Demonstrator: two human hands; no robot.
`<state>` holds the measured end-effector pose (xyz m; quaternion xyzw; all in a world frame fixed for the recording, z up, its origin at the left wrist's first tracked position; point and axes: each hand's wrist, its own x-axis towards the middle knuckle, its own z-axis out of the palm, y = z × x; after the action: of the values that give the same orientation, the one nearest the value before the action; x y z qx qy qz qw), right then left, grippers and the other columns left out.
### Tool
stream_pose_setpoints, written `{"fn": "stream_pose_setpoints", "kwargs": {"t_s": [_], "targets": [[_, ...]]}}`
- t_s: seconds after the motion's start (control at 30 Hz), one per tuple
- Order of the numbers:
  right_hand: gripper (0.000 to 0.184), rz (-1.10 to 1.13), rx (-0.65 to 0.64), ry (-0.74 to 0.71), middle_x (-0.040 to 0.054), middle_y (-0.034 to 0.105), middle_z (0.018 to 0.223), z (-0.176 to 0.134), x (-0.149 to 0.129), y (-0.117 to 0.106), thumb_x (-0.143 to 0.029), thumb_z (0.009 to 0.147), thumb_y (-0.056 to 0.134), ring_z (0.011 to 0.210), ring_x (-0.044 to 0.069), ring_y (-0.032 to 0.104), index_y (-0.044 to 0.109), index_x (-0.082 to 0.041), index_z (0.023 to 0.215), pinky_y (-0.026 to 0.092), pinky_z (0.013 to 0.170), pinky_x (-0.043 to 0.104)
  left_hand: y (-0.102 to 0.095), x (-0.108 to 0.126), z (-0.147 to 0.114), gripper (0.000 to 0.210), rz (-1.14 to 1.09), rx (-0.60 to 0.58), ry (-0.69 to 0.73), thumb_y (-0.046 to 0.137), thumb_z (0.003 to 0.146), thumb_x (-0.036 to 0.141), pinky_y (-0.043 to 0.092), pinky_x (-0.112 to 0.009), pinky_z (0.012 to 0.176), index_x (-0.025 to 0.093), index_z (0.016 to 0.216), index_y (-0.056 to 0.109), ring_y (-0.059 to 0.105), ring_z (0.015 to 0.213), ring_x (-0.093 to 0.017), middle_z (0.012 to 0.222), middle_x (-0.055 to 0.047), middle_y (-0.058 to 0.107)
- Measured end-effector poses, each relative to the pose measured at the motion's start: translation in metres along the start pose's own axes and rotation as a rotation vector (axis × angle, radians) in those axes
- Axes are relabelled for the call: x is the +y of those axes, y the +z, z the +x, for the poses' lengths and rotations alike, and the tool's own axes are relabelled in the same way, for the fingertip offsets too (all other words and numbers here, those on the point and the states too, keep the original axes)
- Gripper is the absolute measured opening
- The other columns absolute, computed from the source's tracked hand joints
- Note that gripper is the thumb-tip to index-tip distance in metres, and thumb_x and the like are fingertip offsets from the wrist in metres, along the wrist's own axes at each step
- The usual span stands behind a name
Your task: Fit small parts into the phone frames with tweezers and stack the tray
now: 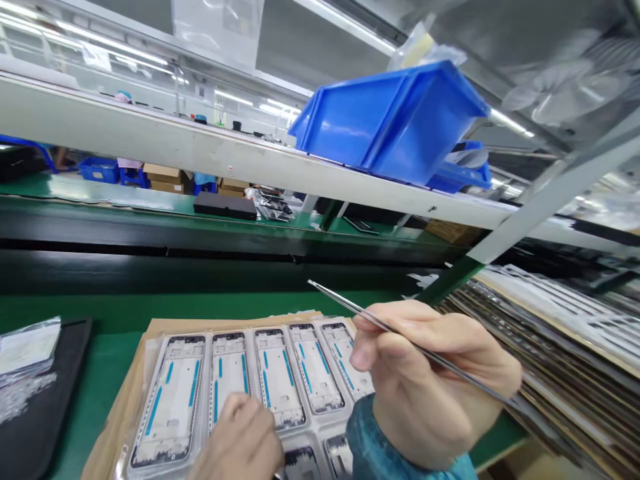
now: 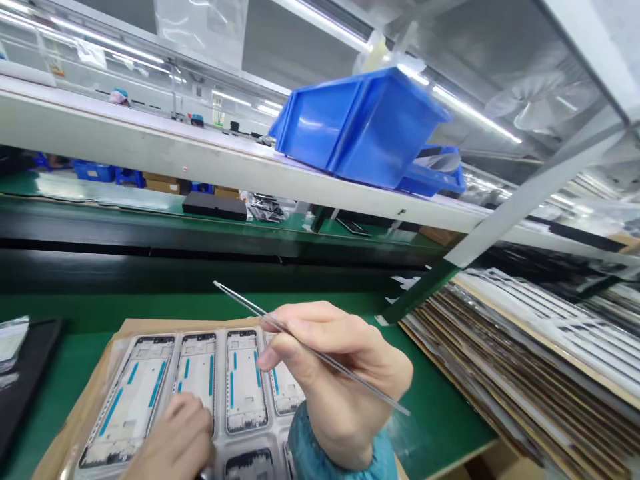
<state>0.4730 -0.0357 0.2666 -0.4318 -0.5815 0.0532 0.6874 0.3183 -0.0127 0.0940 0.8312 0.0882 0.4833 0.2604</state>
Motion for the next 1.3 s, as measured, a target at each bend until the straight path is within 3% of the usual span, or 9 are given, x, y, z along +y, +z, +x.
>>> {"fn": "stream_pose_setpoints", "kwargs": {"t_s": [0.13,0.23,0.37,0.47,0.57,0.7,0.93,1.13,1.3], "targets": [[0.017,-0.008,-0.008,0.011,-0.0015,0.075,0.075,-0.001,0.000,0.000,-0.007,0.093,0.070,0.070,0.015,0.073,0.074,-0.021,0.101,0.064,0.071,0.032,-0.012,-0.013,0.014,0.042,-0.011,-0.012,-0.081,0.044,0.097,0.060,0.031,-0.037,0.068,0.023,0.079,0.037,0.040,0.068,-0.019,0.075,0.000,0.047],[0.017,-0.018,0.005,0.025,-0.0002,0.077,0.081,-0.002,0.003,0.000,-0.010,0.092,0.073,0.064,0.015,0.072,0.075,-0.023,0.102,0.065,0.070,0.033,-0.022,-0.015,0.024,0.039,-0.117,-0.057,-0.285,0.058,0.089,0.048,0.032,-0.037,0.071,0.024,0.079,0.029,0.042,0.075,-0.021,0.081,0.000,0.044],[0.014,-0.051,0.014,-0.007,0.0012,0.077,0.085,-0.003,0.005,0.000,-0.013,0.091,0.074,0.062,0.014,0.072,0.075,-0.022,0.101,0.064,0.067,0.032,-0.035,-0.021,0.036,0.021,-0.476,-0.132,-0.692,0.049,0.075,0.015,0.040,-0.038,0.082,0.025,0.080,0.031,0.046,0.090,-0.023,0.095,-0.004,0.049],[0.016,-0.037,-0.022,-0.006,-0.0005,0.075,0.073,-0.002,0.006,0.001,-0.012,0.093,0.072,0.065,0.015,0.073,0.075,-0.023,0.104,0.064,0.067,0.031,-0.033,-0.035,0.037,0.023,-0.785,-0.041,-0.933,0.046,0.062,0.013,0.042,-0.041,0.093,0.025,0.080,0.038,0.051,0.107,-0.026,0.110,-0.006,0.055],[0.017,-0.029,-0.053,0.001,-0.0020,0.073,0.068,-0.002,0.007,0.001,-0.012,0.093,0.071,0.067,0.015,0.073,0.074,-0.025,0.104,0.065,0.072,0.032,-0.029,-0.049,0.037,0.028,-0.979,-0.011,-1.077,0.056,0.070,0.017,0.041,-0.043,0.103,0.023,0.097,0.053,0.050,0.128,-0.030,0.127,-0.009,0.060],[0.023,-0.001,-0.123,0.030,0.0013,0.077,0.088,-0.003,0.008,0.000,-0.006,0.091,0.071,0.065,0.013,0.071,0.075,-0.023,0.105,0.064,0.065,0.028,-0.046,-0.047,0.048,0.048,-1.082,-0.026,-1.084,0.070,0.085,0.041,0.048,-0.041,0.097,0.023,0.126,0.052,0.063,0.118,-0.031,0.122,-0.011,0.067],[0.036,0.002,-0.448,0.121,0.0003,0.077,0.092,-0.005,0.013,0.025,0.008,0.081,0.070,0.058,0.011,0.071,0.073,-0.022,0.101,0.061,0.057,0.021,-0.098,-0.017,0.072,0.046,-1.048,0.152,-1.193,0.075,0.084,0.051,0.053,-0.027,0.073,0.024,0.118,0.061,0.067,0.081,-0.018,0.099,-0.003,0.074],[0.031,-0.088,-0.549,0.063,0.0015,0.077,0.092,-0.010,0.029,0.039,0.004,0.083,0.072,0.075,0.015,0.074,0.071,-0.021,0.101,0.065,0.075,0.027,-0.104,-0.014,0.071,0.028,-1.066,0.118,-1.001,0.060,0.096,0.045,0.051,-0.027,0.091,0.024,0.114,0.066,0.065,0.109,-0.021,0.117,-0.005,0.073],[0.032,-0.125,-0.564,0.072,0.0011,0.077,0.091,-0.009,0.026,0.040,0.004,0.084,0.070,0.082,0.019,0.076,0.071,-0.023,0.101,0.066,0.080,0.031,-0.111,-0.013,0.076,0.025,-0.995,0.091,-0.992,0.055,0.099,0.041,0.052,-0.028,0.095,0.022,0.112,0.066,0.064,0.114,-0.022,0.117,-0.007,0.074]]}}
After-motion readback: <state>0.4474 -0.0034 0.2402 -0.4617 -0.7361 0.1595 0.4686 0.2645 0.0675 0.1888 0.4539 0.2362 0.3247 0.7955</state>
